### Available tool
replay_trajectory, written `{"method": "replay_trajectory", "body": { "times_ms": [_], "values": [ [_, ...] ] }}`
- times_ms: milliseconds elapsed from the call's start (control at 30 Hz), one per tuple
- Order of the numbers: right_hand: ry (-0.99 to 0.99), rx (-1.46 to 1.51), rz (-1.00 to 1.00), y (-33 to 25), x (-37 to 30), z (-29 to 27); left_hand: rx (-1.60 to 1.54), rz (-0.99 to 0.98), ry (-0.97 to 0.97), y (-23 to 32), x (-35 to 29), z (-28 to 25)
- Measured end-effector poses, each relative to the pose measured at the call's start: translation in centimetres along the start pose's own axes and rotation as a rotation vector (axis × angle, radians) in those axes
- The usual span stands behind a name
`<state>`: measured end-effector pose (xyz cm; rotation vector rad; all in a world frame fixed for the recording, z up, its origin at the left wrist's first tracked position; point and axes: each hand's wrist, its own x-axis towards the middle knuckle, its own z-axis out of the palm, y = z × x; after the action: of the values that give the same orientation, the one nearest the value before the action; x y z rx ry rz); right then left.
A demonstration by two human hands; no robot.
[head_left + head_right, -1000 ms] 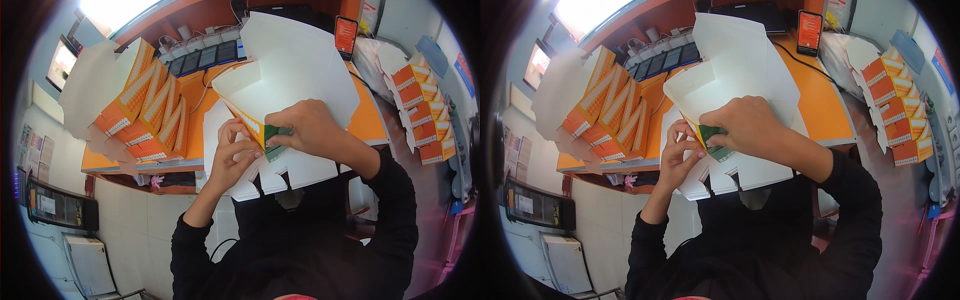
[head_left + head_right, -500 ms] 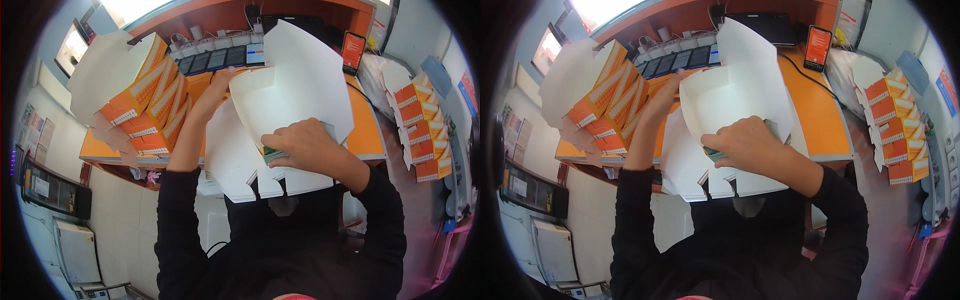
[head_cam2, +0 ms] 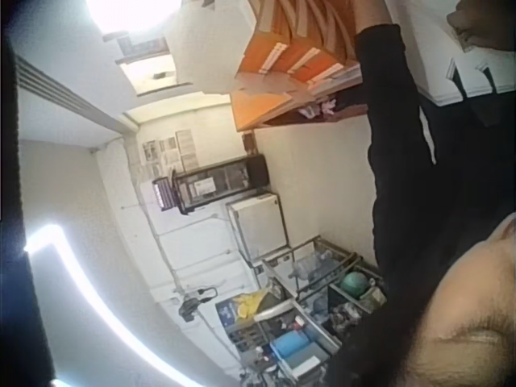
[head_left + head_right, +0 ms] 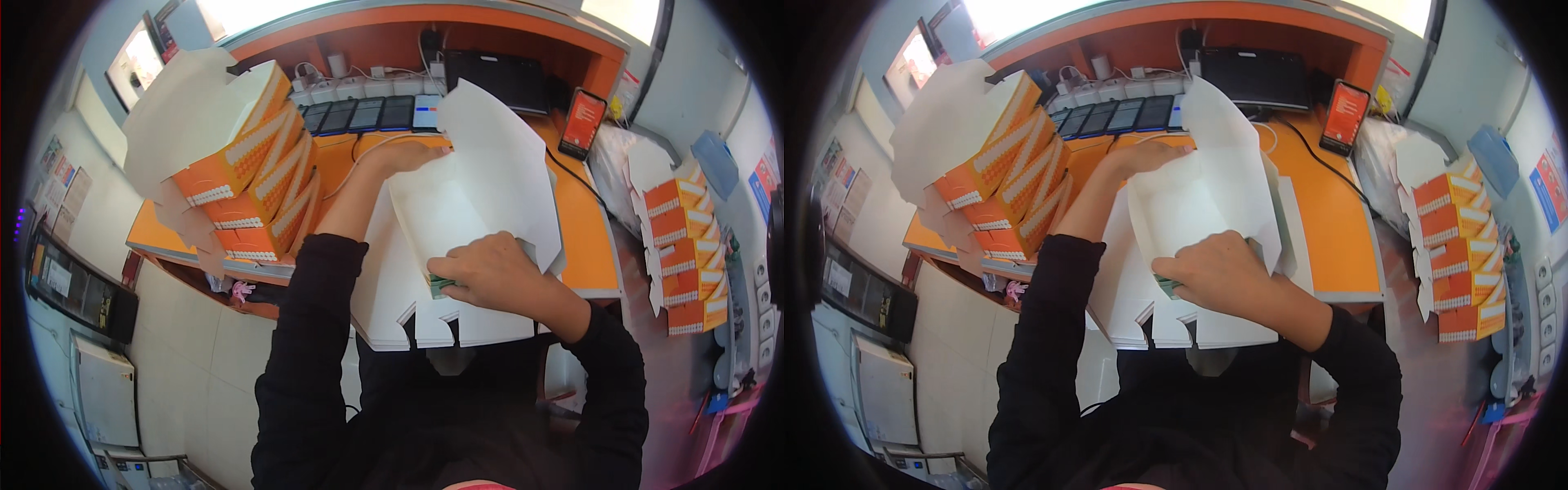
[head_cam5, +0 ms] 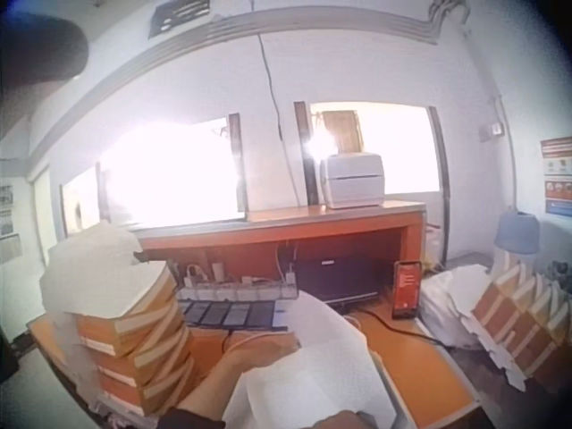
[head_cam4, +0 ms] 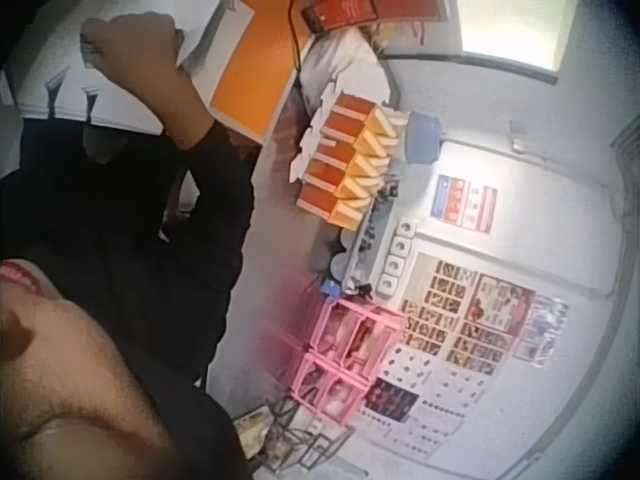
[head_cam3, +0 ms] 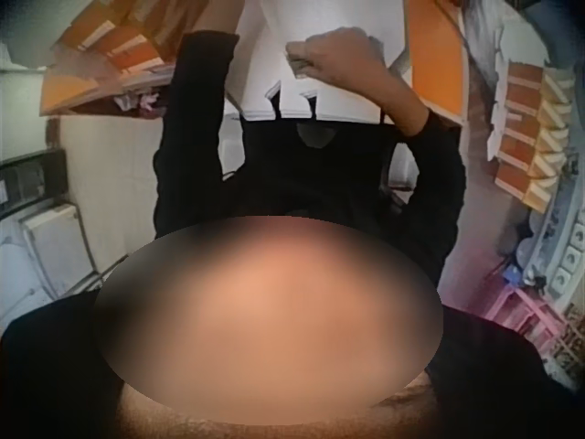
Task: The person assembles cardboard boxes by hand. They fold the sides of flat cardboard sheets to form boxes and place them onto a stack one at a time.
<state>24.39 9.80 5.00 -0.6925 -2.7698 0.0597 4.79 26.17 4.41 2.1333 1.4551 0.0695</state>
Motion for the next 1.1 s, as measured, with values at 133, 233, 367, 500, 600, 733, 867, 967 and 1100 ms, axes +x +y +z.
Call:
{"method": "replay_trajectory", "body": {
  "times_ms": [133, 233, 367, 500, 600, 733, 867, 967, 1100],
  "values": [
    [-0.047, -0.082, 0.032, -0.5, -0.1, -0.5, -0.083, 0.077, 0.059, 0.4, -0.4, 0.2],
    [0.160, -0.196, -0.095, -2.3, 0.5, -1.7, -0.168, 0.244, 0.204, 0.0, -1.5, 0.3],
    [0.280, -0.274, -0.198, -5.0, 5.5, -8.7, -0.037, 0.232, 0.847, 1.1, -11.1, 0.8],
    [0.355, -0.455, -0.226, -2.8, 17.9, -10.6, 0.525, 0.002, 1.712, 2.0, -19.0, -0.1],
    [0.291, -0.464, -0.361, -0.1, 27.0, -6.6, 0.574, -0.269, 1.609, -2.4, -20.7, -1.3],
    [0.203, -0.582, -0.296, -0.3, 29.4, -7.4, 0.566, -0.285, 1.544, -3.6, -21.9, -0.7],
    [0.328, -0.670, -0.300, 1.2, 25.5, -12.3, 0.436, -0.079, 1.753, -2.3, -21.6, -1.0],
    [0.293, -0.456, -0.106, -1.2, 19.6, -16.3, -0.184, 0.458, 1.736, 1.1, -19.6, -1.2],
    [0.290, -0.072, -0.186, -4.0, 15.2, -17.5, -1.389, 0.900, 0.791, 4.5, -16.9, -0.6]
  ]
}}
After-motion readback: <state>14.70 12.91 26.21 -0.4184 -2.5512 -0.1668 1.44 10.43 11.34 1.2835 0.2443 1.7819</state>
